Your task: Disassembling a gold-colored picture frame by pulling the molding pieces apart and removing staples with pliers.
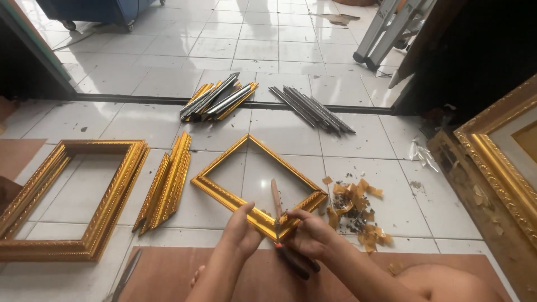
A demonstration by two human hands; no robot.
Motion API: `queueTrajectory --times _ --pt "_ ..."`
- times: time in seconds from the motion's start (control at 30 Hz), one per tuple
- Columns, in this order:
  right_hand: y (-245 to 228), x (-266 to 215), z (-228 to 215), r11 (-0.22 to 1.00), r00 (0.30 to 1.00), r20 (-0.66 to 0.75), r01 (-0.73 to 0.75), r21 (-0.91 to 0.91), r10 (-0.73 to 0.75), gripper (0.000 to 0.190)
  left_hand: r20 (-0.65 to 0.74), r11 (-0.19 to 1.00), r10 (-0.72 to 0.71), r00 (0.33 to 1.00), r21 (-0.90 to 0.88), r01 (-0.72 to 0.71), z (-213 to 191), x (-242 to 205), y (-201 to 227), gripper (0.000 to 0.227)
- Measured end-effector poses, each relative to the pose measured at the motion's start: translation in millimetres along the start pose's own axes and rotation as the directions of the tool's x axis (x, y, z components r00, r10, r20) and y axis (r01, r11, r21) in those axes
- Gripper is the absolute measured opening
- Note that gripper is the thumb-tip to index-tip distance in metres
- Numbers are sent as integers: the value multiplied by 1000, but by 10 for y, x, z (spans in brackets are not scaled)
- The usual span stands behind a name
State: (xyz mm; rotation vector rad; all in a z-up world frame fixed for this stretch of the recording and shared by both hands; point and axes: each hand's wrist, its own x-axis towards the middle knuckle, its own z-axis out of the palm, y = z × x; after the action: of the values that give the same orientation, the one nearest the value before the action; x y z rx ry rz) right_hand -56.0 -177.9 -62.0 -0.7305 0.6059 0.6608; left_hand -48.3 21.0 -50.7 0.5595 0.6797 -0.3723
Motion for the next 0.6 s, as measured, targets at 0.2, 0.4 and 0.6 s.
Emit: queueTrajectory --times 0.2,0.4,0.6 --pt "-65 -223 165 999 994 104 -37 28 34 12 -271 952 193 943 283 -113 541 -377 -147 31" --pt "-100 -215 212 996 989 125 -67 -52 73 25 -322 880 161 933 475 12 883 -525 -126 58" --pt "-164 -123 283 994 997 62 -27 -103 34 22 -275 882 115 955 471 30 783 -217 -132 42"
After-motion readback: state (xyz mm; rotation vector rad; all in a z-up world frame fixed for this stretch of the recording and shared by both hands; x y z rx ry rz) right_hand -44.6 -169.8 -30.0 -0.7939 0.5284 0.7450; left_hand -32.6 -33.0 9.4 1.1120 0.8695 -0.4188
